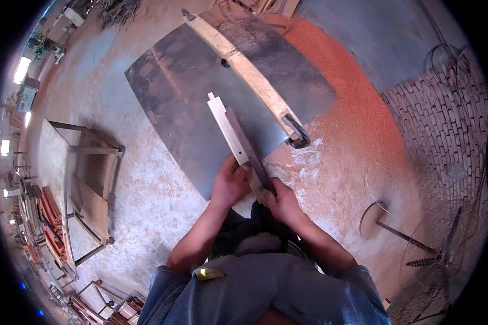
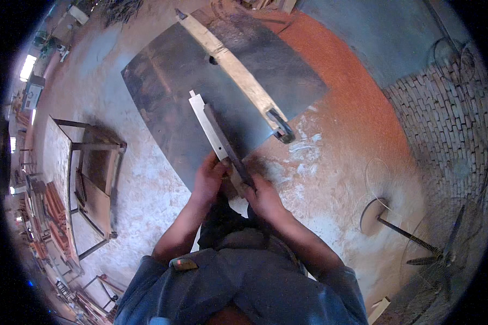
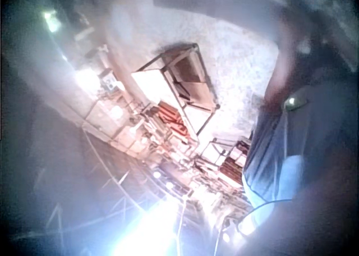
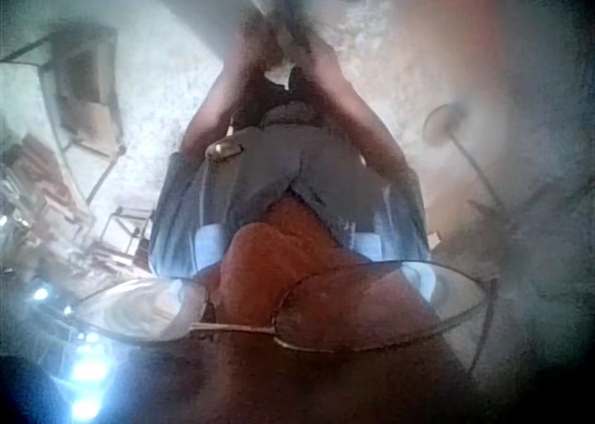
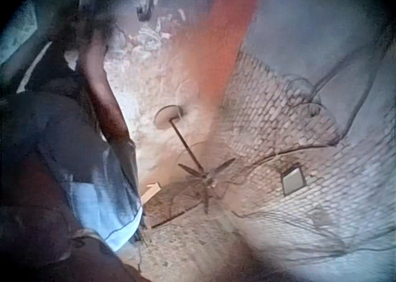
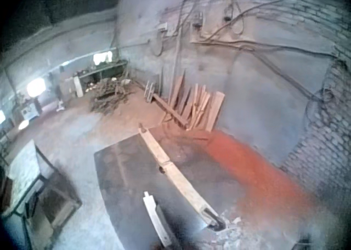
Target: The person removes a clamp from a wooden frame and walks to a workbench. They pick up a small wooden stick and use a hammer to repeatedly tap and shape the stick on a metal surface.
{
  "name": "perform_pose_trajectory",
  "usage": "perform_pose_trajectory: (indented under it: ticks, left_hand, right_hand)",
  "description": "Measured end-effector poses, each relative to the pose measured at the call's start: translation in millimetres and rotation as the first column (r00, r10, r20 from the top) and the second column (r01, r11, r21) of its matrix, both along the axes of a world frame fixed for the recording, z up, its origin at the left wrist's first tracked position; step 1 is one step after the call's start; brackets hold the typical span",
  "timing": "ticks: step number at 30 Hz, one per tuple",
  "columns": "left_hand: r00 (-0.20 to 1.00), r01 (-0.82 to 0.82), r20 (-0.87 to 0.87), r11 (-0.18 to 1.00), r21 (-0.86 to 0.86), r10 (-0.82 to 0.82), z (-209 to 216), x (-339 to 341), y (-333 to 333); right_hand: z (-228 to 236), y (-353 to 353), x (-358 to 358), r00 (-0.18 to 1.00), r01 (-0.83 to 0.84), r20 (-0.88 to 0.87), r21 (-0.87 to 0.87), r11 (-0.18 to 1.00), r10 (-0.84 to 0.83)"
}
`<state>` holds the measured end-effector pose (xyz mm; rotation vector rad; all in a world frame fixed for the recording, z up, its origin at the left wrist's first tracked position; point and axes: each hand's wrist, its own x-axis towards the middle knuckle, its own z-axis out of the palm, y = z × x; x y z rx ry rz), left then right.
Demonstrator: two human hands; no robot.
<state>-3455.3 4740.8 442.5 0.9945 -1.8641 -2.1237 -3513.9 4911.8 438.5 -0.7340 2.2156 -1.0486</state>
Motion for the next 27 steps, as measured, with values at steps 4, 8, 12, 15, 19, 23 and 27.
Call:
perform_pose_trajectory:
  ticks: [4, 8, 12, 15, 19, 23, 27]
  left_hand:
    - [0.999, 0.021, -0.037, 0.991, 0.133, -0.016, -39.1, -25.2, 6.0]
    - [0.998, -0.003, 0.059, 0.998, -0.058, 0.006, -46.1, -68.4, 4.4]
    - [0.995, -0.098, -0.015, 0.995, 0.026, 0.098, -48.9, -113.8, 2.0]
    - [0.987, -0.101, 0.115, 0.991, -0.09, 0.111, -30.9, -140.1, 2.0]
    - [0.916, 0.344, 0.395, 0.64, -0.687, -0.068, -55.0, -149.4, -34.8]
    - [0.957, 0.22, 0.287, 0.722, -0.656, -0.031, -57.1, -154.1, -23.0]
    - [0.936, 0.253, 0.35, 0.747, -0.615, -0.028, -54.6, -158.8, -21.8]
  right_hand:
    - [-6.8, 53.7, -17.5, 0.993, 0.089, 0.082, -0.11, 0.99, -0.08]
    - [20.0, 113.6, -23.7, 0.933, 0.272, 0.256, -0.039, 0.961, -0.254]
    - [29.8, 160.5, -16.2, 0.913, 0.29, 0.31, -0.036, 0.956, -0.265]
    - [42.1, 178.1, -7.5, 0.902, 0.266, 0.345, 0.034, 0.963, -0.261]
    - [53.8, 175.7, -4.4, 0.931, 0.159, 0.304, 0.155, 0.975, -0.201]
    - [53.2, 167.1, -4.1, 0.926, 0.149, 0.316, 0.199, 0.969, -0.208]
    - [55.0, 152.4, -13.9, 0.918, 0.14, 0.327, 0.255, 0.957, -0.222]
